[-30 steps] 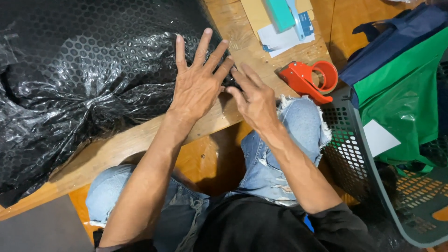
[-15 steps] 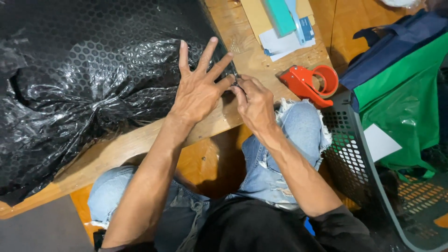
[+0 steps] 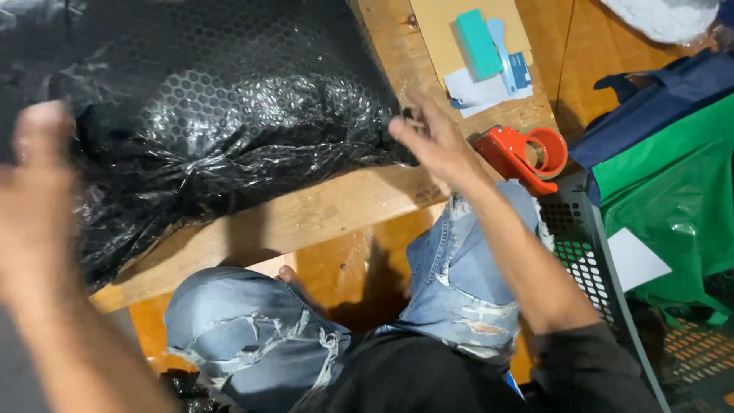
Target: Sealing a black bubble wrap package using a tape dispenser and a small utility cutter.
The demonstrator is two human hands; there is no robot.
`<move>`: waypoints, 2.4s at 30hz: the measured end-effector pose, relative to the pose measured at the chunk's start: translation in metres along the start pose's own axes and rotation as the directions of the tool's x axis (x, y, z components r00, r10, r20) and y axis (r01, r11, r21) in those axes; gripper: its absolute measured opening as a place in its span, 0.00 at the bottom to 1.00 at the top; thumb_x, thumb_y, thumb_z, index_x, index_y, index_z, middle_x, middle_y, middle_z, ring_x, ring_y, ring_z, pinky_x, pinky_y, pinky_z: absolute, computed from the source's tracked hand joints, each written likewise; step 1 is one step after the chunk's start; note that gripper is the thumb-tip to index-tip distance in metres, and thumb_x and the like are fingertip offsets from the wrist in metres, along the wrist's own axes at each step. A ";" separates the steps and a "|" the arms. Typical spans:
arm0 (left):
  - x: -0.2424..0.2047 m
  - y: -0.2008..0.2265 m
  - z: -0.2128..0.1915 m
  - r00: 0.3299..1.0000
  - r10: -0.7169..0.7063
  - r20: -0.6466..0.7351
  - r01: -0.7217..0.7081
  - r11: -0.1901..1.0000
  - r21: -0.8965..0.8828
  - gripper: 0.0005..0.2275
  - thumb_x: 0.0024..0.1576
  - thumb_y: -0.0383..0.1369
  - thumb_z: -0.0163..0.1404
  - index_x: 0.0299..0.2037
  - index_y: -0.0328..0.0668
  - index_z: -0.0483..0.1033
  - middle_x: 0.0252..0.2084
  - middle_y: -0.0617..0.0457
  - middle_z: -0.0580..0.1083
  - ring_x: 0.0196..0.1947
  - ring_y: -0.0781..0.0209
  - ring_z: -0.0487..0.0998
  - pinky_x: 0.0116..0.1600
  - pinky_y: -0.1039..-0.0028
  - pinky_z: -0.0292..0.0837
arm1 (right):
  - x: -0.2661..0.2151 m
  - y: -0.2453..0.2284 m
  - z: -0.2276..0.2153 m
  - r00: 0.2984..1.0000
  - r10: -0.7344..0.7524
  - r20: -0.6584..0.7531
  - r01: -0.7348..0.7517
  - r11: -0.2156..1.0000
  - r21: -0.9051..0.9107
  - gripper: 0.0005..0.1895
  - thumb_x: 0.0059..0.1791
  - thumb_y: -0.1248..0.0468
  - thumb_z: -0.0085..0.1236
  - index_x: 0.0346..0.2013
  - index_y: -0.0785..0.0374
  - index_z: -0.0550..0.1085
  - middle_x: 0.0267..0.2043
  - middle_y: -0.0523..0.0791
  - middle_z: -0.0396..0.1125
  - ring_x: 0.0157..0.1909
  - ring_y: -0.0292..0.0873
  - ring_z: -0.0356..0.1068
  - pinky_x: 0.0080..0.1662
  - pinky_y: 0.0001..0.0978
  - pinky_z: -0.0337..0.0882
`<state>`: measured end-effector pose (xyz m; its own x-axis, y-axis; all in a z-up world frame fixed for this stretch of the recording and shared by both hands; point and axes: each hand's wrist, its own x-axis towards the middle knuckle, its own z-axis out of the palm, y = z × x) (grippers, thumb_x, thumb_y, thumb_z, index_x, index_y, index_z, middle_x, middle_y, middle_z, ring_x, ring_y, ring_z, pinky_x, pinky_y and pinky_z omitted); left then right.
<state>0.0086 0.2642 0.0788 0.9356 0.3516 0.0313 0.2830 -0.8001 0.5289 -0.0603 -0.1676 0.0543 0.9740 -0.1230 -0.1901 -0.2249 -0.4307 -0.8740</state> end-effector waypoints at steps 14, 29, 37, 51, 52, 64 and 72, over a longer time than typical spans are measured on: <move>0.024 -0.035 0.040 0.949 0.128 0.287 0.038 0.860 -0.509 0.24 0.68 0.45 0.45 0.72 0.48 0.57 0.66 0.45 0.67 0.59 0.55 0.70 0.56 0.63 0.68 | 0.081 0.023 -0.034 0.978 -0.095 -0.184 0.096 0.995 -0.003 0.35 0.53 0.47 0.55 0.63 0.72 0.66 0.61 0.53 0.69 0.58 0.44 0.71 0.56 0.31 0.71; -0.052 0.015 0.064 0.872 0.369 0.323 -0.032 0.699 -0.714 0.44 0.56 0.33 0.60 0.73 0.33 0.37 0.74 0.25 0.51 0.72 0.34 0.58 0.69 0.55 0.62 | 0.025 -0.027 -0.010 0.518 -0.845 -0.135 0.645 0.489 -0.587 0.19 0.53 0.71 0.65 0.55 0.78 0.70 0.55 0.61 0.67 0.57 0.63 0.66 0.61 0.53 0.65; -0.094 -0.032 0.075 0.958 0.227 0.174 -0.001 0.613 -0.790 0.26 0.62 0.33 0.59 0.67 0.41 0.60 0.69 0.27 0.58 0.65 0.20 0.64 0.64 0.39 0.66 | 0.007 -0.020 0.150 0.108 -0.977 0.182 0.892 0.014 -0.452 0.11 0.57 0.59 0.51 0.36 0.58 0.78 0.45 0.46 0.70 0.45 0.50 0.71 0.53 0.47 0.67; -0.135 -0.052 0.073 0.879 0.436 -0.193 -0.459 0.664 -0.590 0.14 0.53 0.28 0.67 0.47 0.41 0.81 0.57 0.40 0.64 0.58 0.40 0.71 0.64 0.56 0.68 | -0.017 0.005 0.200 0.218 -0.974 0.054 0.827 0.155 -0.540 0.08 0.56 0.66 0.49 0.45 0.56 0.76 0.40 0.42 0.65 0.43 0.44 0.68 0.55 0.45 0.59; -0.136 -0.051 0.077 0.879 0.435 -0.194 -0.459 0.664 -0.590 0.14 0.53 0.28 0.67 0.47 0.41 0.81 0.57 0.40 0.64 0.58 0.40 0.71 0.64 0.56 0.68 | -0.018 0.003 0.196 0.216 -0.975 0.055 0.828 0.154 -0.539 0.08 0.56 0.66 0.49 0.45 0.56 0.76 0.40 0.42 0.65 0.43 0.44 0.68 0.55 0.45 0.59; -0.129 -0.023 0.085 0.960 0.240 -0.144 -0.268 0.636 -0.724 0.07 0.54 0.24 0.66 0.38 0.33 0.81 0.61 0.31 0.64 0.64 0.27 0.69 0.61 0.55 0.73 | -0.036 -0.021 0.173 0.359 -0.930 0.082 0.792 0.256 -0.554 0.05 0.51 0.73 0.49 0.36 0.59 0.67 0.33 0.44 0.62 0.32 0.46 0.65 0.44 0.37 0.57; -0.118 -0.026 0.098 0.930 0.279 -0.239 -0.366 0.743 -0.560 0.15 0.47 0.27 0.72 0.28 0.34 0.73 0.51 0.40 0.70 0.50 0.38 0.80 0.52 0.58 0.78 | -0.029 0.001 0.180 0.319 -0.942 0.109 0.796 0.204 -0.570 0.10 0.55 0.69 0.45 0.31 0.58 0.71 0.38 0.44 0.58 0.37 0.44 0.65 0.44 0.36 0.58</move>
<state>-0.0882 0.1960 -0.0214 0.8989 0.2200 0.3790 -0.2509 -0.4507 0.8567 -0.0838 -0.0032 -0.0213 0.5252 0.4637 0.7136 0.7148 -0.6953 -0.0742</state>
